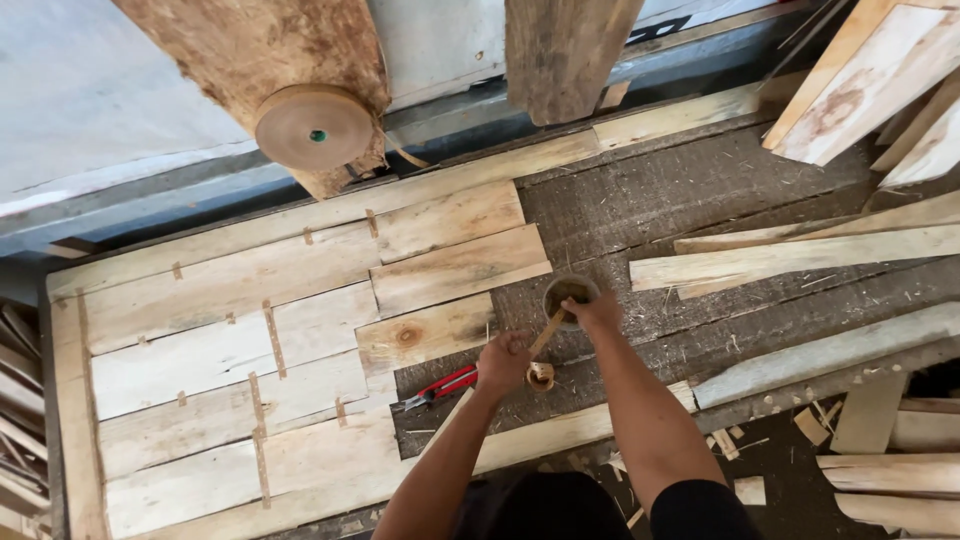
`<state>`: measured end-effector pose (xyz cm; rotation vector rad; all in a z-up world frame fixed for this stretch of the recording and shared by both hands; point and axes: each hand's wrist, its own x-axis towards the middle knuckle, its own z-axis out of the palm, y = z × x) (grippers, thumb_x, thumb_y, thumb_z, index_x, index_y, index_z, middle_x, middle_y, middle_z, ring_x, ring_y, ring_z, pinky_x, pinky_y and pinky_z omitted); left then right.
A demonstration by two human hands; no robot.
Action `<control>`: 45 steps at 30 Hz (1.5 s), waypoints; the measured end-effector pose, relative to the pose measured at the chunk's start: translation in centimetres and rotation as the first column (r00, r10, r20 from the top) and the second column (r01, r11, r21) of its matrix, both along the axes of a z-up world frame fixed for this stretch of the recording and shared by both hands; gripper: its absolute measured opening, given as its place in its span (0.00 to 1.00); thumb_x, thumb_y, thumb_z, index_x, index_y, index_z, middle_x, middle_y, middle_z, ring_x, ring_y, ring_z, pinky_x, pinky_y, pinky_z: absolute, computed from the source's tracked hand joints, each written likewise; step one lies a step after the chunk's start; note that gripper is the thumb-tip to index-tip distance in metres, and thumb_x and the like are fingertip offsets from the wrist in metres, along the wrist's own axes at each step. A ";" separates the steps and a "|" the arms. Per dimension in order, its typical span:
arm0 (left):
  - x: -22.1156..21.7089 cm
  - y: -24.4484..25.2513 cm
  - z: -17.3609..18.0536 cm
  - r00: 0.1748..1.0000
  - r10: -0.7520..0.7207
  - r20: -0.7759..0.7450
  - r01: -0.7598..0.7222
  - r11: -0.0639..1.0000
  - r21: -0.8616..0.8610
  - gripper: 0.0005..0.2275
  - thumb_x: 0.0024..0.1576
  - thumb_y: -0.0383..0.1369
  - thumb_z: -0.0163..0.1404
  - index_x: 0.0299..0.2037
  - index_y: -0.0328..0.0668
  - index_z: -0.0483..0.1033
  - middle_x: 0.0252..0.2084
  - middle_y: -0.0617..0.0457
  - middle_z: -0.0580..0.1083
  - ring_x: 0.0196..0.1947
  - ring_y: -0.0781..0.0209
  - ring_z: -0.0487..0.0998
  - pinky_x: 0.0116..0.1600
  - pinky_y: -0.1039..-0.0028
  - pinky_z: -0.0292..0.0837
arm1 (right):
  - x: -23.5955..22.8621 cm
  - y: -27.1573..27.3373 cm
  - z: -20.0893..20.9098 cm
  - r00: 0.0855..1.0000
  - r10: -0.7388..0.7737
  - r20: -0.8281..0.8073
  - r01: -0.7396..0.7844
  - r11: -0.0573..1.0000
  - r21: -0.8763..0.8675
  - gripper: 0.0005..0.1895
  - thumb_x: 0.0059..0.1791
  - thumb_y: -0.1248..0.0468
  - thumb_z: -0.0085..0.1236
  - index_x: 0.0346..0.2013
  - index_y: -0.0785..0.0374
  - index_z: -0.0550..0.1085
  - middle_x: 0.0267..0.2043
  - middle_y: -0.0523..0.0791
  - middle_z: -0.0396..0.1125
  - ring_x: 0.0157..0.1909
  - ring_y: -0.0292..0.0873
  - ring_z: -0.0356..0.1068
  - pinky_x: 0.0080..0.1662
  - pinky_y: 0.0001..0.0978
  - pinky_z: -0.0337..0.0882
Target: Repairing a wooden panel by gluing and fitting small wooden slats using a utility knife.
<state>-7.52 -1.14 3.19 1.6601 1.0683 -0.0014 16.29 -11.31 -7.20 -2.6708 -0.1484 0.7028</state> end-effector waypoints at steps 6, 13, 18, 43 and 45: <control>-1.7 -0.5 0.5 1.000 -0.015 0.001 0.015 1.000 0.002 0.18 0.50 0.36 0.58 0.53 0.54 0.82 0.29 0.56 0.80 0.31 0.63 0.82 0.39 0.67 0.76 | -0.5 0.6 1.0 0.991 -0.099 -0.093 0.099 0.995 -0.001 0.57 0.32 0.39 0.78 0.64 0.68 0.64 0.59 0.59 0.68 0.56 0.61 0.73 0.51 0.52 0.78; -2.9 -0.7 1.1 0.999 0.017 -0.042 -0.019 0.999 -0.026 0.17 0.51 0.37 0.58 0.52 0.56 0.83 0.28 0.55 0.79 0.30 0.62 0.81 0.40 0.67 0.75 | -0.5 1.3 1.7 0.984 -0.081 -0.160 0.090 0.995 0.050 0.55 0.35 0.46 0.80 0.64 0.72 0.63 0.58 0.63 0.68 0.56 0.61 0.73 0.51 0.52 0.79; -3.3 -0.9 -1.1 0.998 0.045 -0.052 -0.046 0.999 -0.025 0.18 0.50 0.37 0.60 0.52 0.54 0.81 0.30 0.57 0.79 0.32 0.63 0.81 0.42 0.66 0.74 | -0.7 1.5 1.7 0.967 -0.154 -0.205 0.164 0.986 0.030 0.48 0.39 0.51 0.78 0.64 0.69 0.64 0.58 0.61 0.68 0.55 0.60 0.74 0.50 0.50 0.81; -4.6 -0.8 -4.7 0.999 -0.002 -0.047 0.000 0.999 -0.044 0.17 0.52 0.40 0.60 0.51 0.50 0.82 0.37 0.55 0.82 0.38 0.61 0.83 0.45 0.68 0.74 | -3.4 0.3 7.2 0.997 -0.037 0.073 0.015 0.959 0.283 0.41 0.41 0.51 0.76 0.58 0.68 0.64 0.56 0.59 0.62 0.56 0.58 0.67 0.51 0.55 0.74; -4.8 -1.0 -5.3 1.000 0.013 -0.011 -0.013 0.999 -0.038 0.17 0.51 0.40 0.60 0.50 0.50 0.83 0.39 0.54 0.83 0.40 0.62 0.84 0.45 0.69 0.76 | -4.5 0.5 9.7 0.981 -0.014 0.192 -0.030 0.974 0.222 0.38 0.40 0.51 0.76 0.55 0.65 0.66 0.53 0.54 0.61 0.53 0.54 0.67 0.49 0.53 0.72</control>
